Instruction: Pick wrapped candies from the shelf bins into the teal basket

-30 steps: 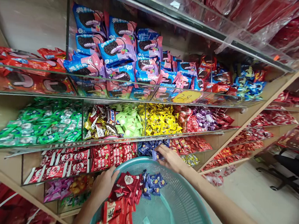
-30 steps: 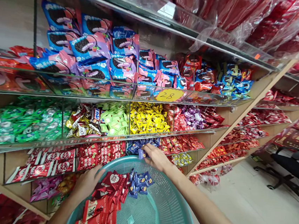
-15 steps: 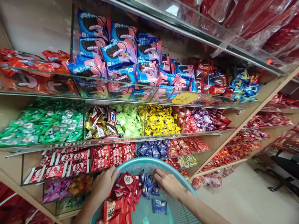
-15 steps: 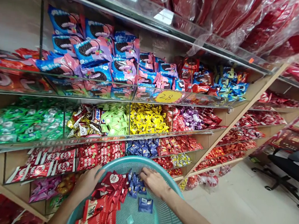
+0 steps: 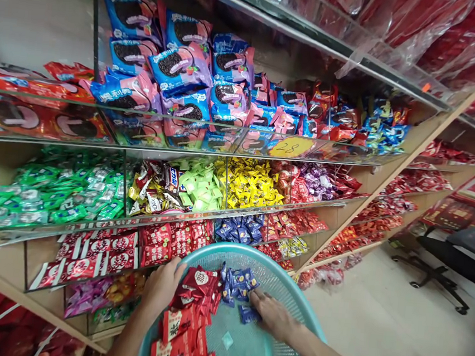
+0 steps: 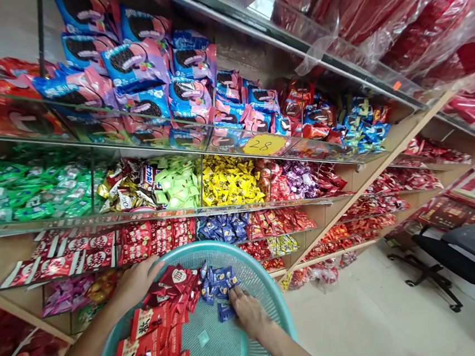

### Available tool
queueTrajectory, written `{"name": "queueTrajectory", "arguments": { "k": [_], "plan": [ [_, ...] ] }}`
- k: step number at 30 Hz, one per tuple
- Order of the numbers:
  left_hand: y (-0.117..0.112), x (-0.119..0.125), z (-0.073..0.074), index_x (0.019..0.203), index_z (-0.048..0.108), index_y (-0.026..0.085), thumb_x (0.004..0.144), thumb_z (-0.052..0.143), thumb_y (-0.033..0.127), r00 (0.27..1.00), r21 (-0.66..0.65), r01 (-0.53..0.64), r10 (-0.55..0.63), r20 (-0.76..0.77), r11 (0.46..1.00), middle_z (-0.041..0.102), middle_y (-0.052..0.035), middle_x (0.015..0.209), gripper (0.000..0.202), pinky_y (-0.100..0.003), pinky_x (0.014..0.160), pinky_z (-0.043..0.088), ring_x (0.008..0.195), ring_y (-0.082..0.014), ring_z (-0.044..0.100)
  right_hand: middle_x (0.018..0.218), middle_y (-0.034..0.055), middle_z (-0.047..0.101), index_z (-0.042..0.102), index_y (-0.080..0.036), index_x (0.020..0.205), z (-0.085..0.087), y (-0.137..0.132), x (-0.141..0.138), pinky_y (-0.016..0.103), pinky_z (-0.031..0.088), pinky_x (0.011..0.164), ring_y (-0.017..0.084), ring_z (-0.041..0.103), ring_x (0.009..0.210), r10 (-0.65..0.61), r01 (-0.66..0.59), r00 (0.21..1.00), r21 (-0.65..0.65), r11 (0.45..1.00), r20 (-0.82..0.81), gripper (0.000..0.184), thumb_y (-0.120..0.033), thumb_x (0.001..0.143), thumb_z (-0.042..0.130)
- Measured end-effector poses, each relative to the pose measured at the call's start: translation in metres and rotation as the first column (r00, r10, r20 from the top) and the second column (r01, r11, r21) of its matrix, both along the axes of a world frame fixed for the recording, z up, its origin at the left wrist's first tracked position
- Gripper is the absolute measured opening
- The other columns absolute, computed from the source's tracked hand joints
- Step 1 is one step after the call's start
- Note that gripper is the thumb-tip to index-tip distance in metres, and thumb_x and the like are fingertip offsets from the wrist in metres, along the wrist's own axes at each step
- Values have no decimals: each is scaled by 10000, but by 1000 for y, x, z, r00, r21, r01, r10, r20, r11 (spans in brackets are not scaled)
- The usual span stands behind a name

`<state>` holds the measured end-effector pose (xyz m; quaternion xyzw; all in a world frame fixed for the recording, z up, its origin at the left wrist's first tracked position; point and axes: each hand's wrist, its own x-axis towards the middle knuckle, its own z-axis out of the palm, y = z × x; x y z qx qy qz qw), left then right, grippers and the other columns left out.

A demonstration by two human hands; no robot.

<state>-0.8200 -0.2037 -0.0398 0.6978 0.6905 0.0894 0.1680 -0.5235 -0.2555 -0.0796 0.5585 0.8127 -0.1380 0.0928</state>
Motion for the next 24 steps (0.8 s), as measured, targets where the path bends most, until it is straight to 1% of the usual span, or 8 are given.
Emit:
{"name": "queueTrajectory", "arguments": {
  "k": [4,6,8,11,13,17,19,24],
  "plan": [
    [0,-1,-1,1095,526,224,896,246,450,1000,8,11,-11,5,1000,667,-75,944,411,-239,679,368,911,-206,612,1043,81,586,516,-174,1019,-4,5,8,308,428,790,213,556,928,23,-29,985,-35,999,-174,366,-133,656,514],
    [0,-1,-2,1088,527,225,895,243,453,1000,17,14,-14,12,1000,667,-76,942,412,-242,682,369,917,-210,610,915,53,618,549,-173,925,-6,8,13,290,432,744,189,561,847,-27,2,958,-87,996,-287,259,-136,675,493],
    [0,-2,-3,1082,530,225,895,246,451,1000,21,13,-13,17,1000,667,-78,943,409,-246,691,373,926,-214,608,799,18,615,568,-178,841,-6,11,17,256,433,661,152,551,734,-121,36,905,-208,977,-409,190,-134,669,501],
    [0,-1,-3,1087,531,221,897,243,446,1000,16,12,-12,18,1000,664,-84,956,412,-247,700,379,939,-216,604,678,-24,571,581,-179,799,0,15,18,216,417,547,100,507,578,-319,24,760,-465,885,-567,143,-161,671,521],
    [0,-1,-3,1099,528,217,895,242,451,1000,8,5,-5,13,1000,661,-91,968,422,-247,701,381,953,-218,598,638,-38,549,589,-176,811,9,18,17,202,395,498,82,489,519,-424,5,671,-568,823,-608,140,-213,683,547],
    [1,0,-3,1113,520,222,892,241,463,1000,-2,-1,1,6,1000,661,-89,964,430,-244,695,378,949,-220,599,615,-47,538,606,-164,813,31,23,16,177,341,460,64,478,500,-504,-7,570,-616,787,-650,215,-330,677,625],
    [2,0,-4,1111,520,228,892,239,464,1000,-2,1,-1,3,1000,662,-84,960,427,-244,686,376,934,-219,603,620,-48,534,607,-158,813,38,25,15,169,340,469,58,478,522,-548,-7,490,-631,775,-678,253,-355,662,658],
    [3,-1,-3,1102,524,230,895,238,458,1000,11,-1,0,15,1000,663,-82,948,420,-241,674,373,911,-212,609,672,-42,546,579,-171,877,36,24,12,163,378,519,55,505,586,-718,-48,193,-738,674,-668,312,-351,651,696]
  ]
}}
